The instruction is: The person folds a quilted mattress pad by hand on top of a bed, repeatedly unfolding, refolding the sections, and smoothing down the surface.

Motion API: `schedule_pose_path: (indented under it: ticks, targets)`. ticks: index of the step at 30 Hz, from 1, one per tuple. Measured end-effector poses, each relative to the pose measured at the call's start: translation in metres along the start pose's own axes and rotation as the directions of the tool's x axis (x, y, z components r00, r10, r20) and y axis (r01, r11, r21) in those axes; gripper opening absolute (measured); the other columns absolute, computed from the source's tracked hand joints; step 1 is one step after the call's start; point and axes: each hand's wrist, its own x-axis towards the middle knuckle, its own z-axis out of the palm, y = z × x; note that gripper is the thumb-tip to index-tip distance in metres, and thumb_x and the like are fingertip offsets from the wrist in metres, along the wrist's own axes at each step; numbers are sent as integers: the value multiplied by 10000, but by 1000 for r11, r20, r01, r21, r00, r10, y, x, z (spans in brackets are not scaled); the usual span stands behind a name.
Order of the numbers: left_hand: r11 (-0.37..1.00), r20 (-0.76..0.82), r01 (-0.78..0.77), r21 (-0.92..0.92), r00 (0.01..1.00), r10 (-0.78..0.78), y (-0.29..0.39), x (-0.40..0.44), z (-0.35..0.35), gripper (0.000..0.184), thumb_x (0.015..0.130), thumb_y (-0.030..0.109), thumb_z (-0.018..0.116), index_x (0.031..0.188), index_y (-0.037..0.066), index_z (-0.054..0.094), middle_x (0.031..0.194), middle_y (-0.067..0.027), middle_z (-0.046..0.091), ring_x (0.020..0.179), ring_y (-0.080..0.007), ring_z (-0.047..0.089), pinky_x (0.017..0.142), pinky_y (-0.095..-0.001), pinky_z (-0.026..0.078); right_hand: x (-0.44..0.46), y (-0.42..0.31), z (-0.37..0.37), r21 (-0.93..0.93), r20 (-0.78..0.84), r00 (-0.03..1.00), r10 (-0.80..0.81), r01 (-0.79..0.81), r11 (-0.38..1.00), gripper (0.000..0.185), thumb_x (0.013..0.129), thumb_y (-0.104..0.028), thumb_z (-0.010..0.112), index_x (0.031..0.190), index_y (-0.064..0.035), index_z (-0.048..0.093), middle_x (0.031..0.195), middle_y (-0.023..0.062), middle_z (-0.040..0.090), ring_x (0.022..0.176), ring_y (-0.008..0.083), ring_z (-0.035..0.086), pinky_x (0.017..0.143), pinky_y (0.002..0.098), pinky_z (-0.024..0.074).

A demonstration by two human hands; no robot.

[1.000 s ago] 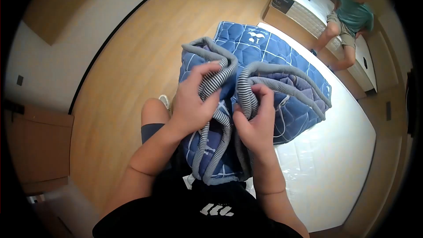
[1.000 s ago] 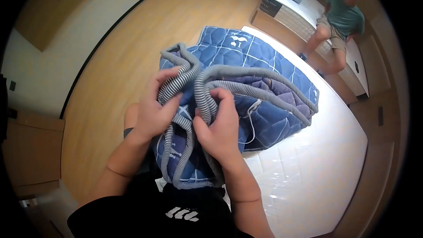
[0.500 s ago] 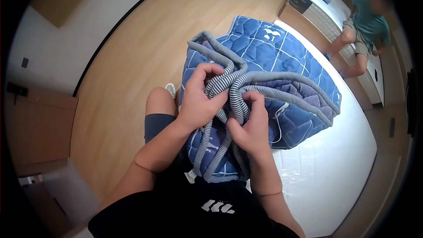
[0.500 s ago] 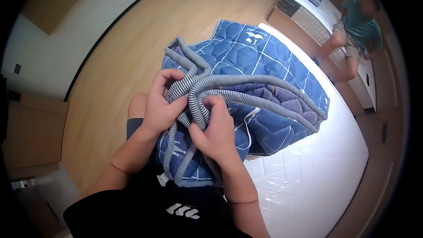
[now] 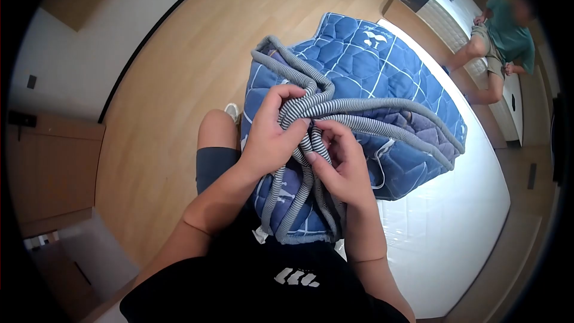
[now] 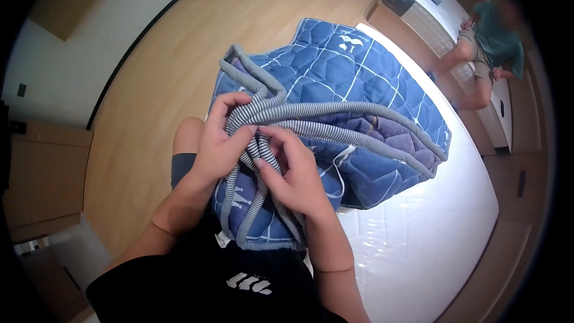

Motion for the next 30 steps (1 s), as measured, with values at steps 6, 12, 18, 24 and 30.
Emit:
schedule_pose_path:
  ticks: [6, 12, 18, 24, 30]
  targets:
    - [1000, -3, -1, -8, 1000, 1, -2, 1, 1, 474, 832, 110, 704, 1287, 51, 587, 1166, -192, 633, 1083, -335, 620, 971, -416, 484, -6, -13, -4, 180, -434, 891, -137, 234, 955, 535, 856, 75, 624, 1342, 20, 405, 1087, 75, 556, 892, 98, 519, 806, 232, 443]
    - [1000, -7, -11, -18, 1000, 11, 1, 0, 17, 478, 829, 109, 705, 1289, 54, 585, 1168, -192, 631, 1082, -338, 619, 970, -416, 485, 8, 10, 17, 101, -185, 970, -161, 182, 978, 628, 830, 52, 682, 1382, -18, 389, 1011, 41, 498, 817, 80, 472, 703, 207, 397]
    - [1000, -18, -8, -24, 1000, 7, 1, -2, 19, 483, 826, 108, 706, 1290, 56, 584, 1169, -192, 629, 1081, -340, 618, 968, -416, 485, 9, 9, 8, 356, -58, 992, -112, 125, 926, 681, 827, 37, 569, 1459, -12, 320, 1015, 63, 487, 810, 93, 443, 730, 209, 389]
    - [999, -14, -9, -31, 1000, 8, 3, -3, 23, 487, 824, 107, 707, 1292, 58, 583, 1170, -192, 626, 1080, -342, 617, 967, -416, 486, 11, 8, -9, 207, 52, 995, -89, 76, 975, 816, 744, 58, 496, 1521, -23, 258, 1085, 99, 497, 866, 134, 471, 785, 264, 424]
    - [999, -13, -1, -34, 1000, 0, 3, 2, 16, 492, 821, 106, 708, 1294, 61, 581, 1171, -192, 624, 1079, -344, 617, 965, -416, 486, 13, 8, -17, 231, 168, 977, -132, 92, 969, 897, 765, 34, 534, 1577, -33, 159, 1131, 118, 543, 934, 167, 529, 838, 270, 441]
